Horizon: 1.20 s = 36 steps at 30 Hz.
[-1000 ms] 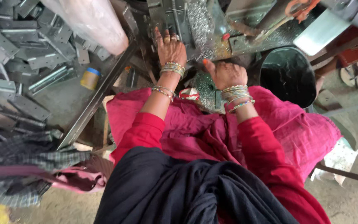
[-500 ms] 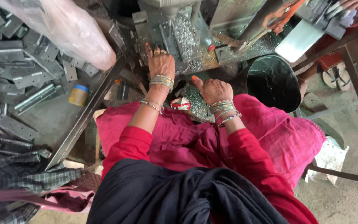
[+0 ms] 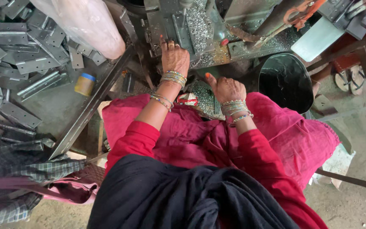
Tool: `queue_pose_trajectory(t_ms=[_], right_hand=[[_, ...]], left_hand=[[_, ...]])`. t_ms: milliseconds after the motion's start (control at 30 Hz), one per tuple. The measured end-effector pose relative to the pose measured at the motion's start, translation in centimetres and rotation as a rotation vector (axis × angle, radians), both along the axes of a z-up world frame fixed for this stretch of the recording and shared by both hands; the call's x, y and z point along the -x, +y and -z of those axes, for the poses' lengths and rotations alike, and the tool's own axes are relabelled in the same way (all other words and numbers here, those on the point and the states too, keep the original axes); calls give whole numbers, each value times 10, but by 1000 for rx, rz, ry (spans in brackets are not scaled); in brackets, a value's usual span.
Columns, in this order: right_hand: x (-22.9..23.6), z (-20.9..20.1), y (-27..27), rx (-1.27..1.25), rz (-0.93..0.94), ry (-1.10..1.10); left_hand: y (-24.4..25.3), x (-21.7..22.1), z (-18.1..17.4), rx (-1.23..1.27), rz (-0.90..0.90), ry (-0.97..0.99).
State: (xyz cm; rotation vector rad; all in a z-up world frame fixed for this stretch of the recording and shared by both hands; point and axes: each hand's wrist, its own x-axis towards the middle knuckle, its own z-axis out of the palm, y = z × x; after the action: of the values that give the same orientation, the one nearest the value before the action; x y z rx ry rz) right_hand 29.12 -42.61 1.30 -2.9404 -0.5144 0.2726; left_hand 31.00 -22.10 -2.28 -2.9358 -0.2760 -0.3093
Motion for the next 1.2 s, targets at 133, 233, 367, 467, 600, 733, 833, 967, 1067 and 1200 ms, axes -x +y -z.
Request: queue_pose_trajectory(t_ms=[133,233,367,467,600,733,833,967,1067,1200], right_hand=[[-7,-7,2,41,-37,-50],[6,12,-6,74,6,37],[15,34,-17,29,2,-40],[4,34,-13,-31,-7,-44],[3,40,-15,-26,-24,-71],[5,48,-15,15,24,-10],[18,49,-22,7,25,86],[17,23,-10,-37,90,119],[7,20,-8,-45,53,86],[-2,41,-12,-59,53,58]], left_hand=[[-4,-1,-3,-81,15,43],[0,4,3,5,25,27],[2,13,11,-57,19,-143],[8,8,5,-141,-6,-361],[3,10,7,-40,-28,-3],[2,2,0,-3,-16,49],[-2,11,3,-123,-37,-219],[13,16,-2,-12,-42,-92],[6,13,6,19,-20,-38],[8,6,11,3,-33,-84]])
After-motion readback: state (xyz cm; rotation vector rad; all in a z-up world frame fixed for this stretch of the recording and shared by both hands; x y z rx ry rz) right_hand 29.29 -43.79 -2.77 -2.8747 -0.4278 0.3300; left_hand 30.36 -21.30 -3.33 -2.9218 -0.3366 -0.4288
